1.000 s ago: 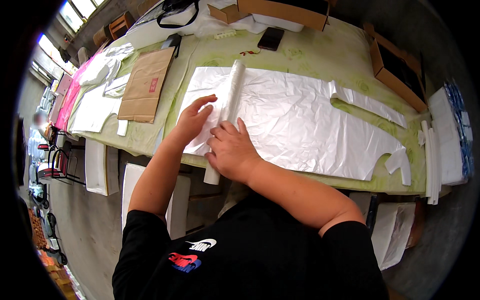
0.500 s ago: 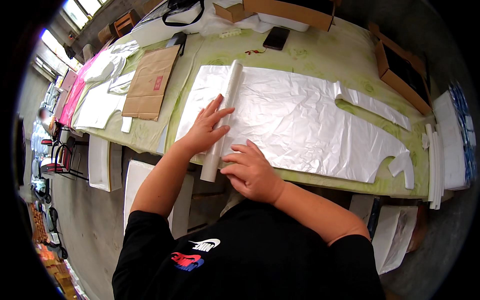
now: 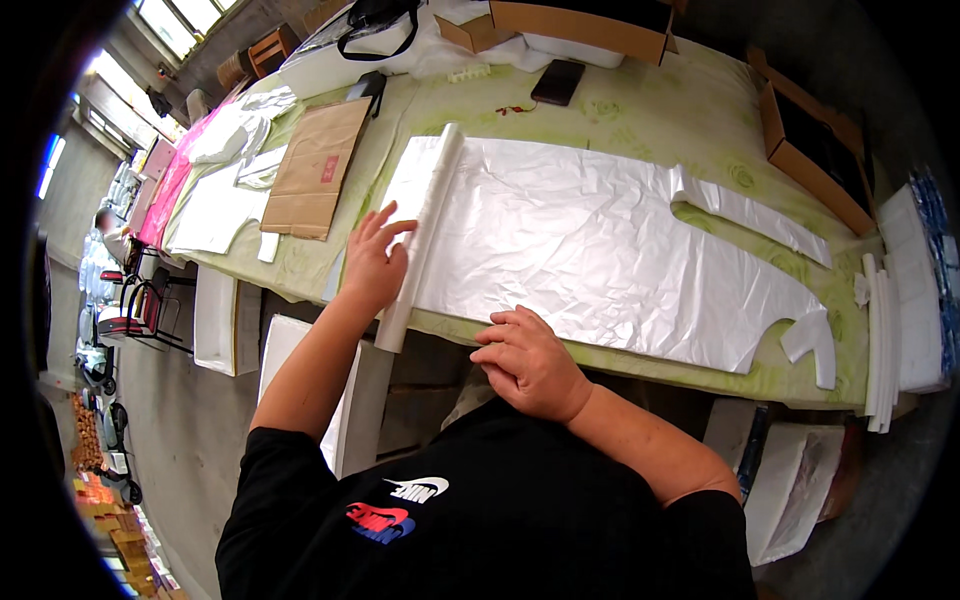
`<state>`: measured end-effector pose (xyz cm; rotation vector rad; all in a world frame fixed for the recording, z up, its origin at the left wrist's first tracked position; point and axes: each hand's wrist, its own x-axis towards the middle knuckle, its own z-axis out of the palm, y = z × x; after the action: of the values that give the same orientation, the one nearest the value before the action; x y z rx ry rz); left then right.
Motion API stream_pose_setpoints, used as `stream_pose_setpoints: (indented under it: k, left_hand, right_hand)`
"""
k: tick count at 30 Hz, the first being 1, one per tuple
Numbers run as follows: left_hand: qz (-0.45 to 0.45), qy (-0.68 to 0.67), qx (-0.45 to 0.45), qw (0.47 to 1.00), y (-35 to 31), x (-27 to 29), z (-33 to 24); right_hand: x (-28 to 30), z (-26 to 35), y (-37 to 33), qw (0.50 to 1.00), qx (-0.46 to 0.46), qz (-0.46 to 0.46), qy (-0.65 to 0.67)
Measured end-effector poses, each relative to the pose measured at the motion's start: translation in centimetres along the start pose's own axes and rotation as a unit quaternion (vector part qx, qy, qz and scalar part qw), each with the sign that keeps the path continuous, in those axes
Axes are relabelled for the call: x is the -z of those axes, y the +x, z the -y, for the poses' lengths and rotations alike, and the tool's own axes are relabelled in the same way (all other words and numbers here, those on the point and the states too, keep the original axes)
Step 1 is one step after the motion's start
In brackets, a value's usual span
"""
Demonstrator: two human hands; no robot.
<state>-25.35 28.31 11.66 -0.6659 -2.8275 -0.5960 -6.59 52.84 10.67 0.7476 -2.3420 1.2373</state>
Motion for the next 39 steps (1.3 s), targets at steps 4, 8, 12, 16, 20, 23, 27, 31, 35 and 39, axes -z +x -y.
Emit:
stream_pose_setpoints:
  k: [4,8,12,16,20,23,27,31,35,39]
  left_hand:
    - [-0.04,-0.015,-0.081,0.996,0.8,1.0,-2.9]
    - [0.168,0.09,0.029,0.981,1.2,1.2,-4.3]
    - [0.134,0.187,0.129,0.965,3.5,2.5,-0.5]
    - [0.073,0.019,0.143,0.987,4.3,0.0,2.1]
    - [0.136,0.123,0.217,0.959,5.6,1.1,2.0]
    - [0.16,0.019,0.206,0.965,6.1,3.2,4.5]
    - [0.068,-0.391,0.249,0.884,5.3,3.5,1.1]
    - [0.09,-0.584,0.209,0.779,4.0,1.5,-7.5]
    - [0.071,-0.656,0.202,0.724,1.8,-1.1,-14.9]
    - [0.071,-0.679,0.16,0.712,1.4,-4.7,-17.9]
  right_hand:
    - [0.1,-0.1,0.2,0.999,0.001,-0.001,0.035]
    - [0.6,0.0,0.2,0.999,0.018,0.018,0.033]
    - [1.5,-0.1,-1.3,0.998,-0.034,-0.014,0.047]
    - [1.4,0.0,-1.5,0.998,-0.038,-0.023,0.049]
    - [1.8,0.0,-1.5,0.998,-0.033,-0.021,0.047]
    - [2.1,0.4,-1.7,0.997,-0.04,-0.035,0.058]
    - [2.3,1.0,-1.6,0.992,-0.074,-0.056,0.09]
    - [2.5,1.4,-1.2,0.979,-0.139,-0.062,0.136]
    - [3.9,3.1,0.1,0.953,-0.239,-0.005,0.188]
    - [4.5,2.2,-0.6,0.95,-0.265,0.0,0.162]
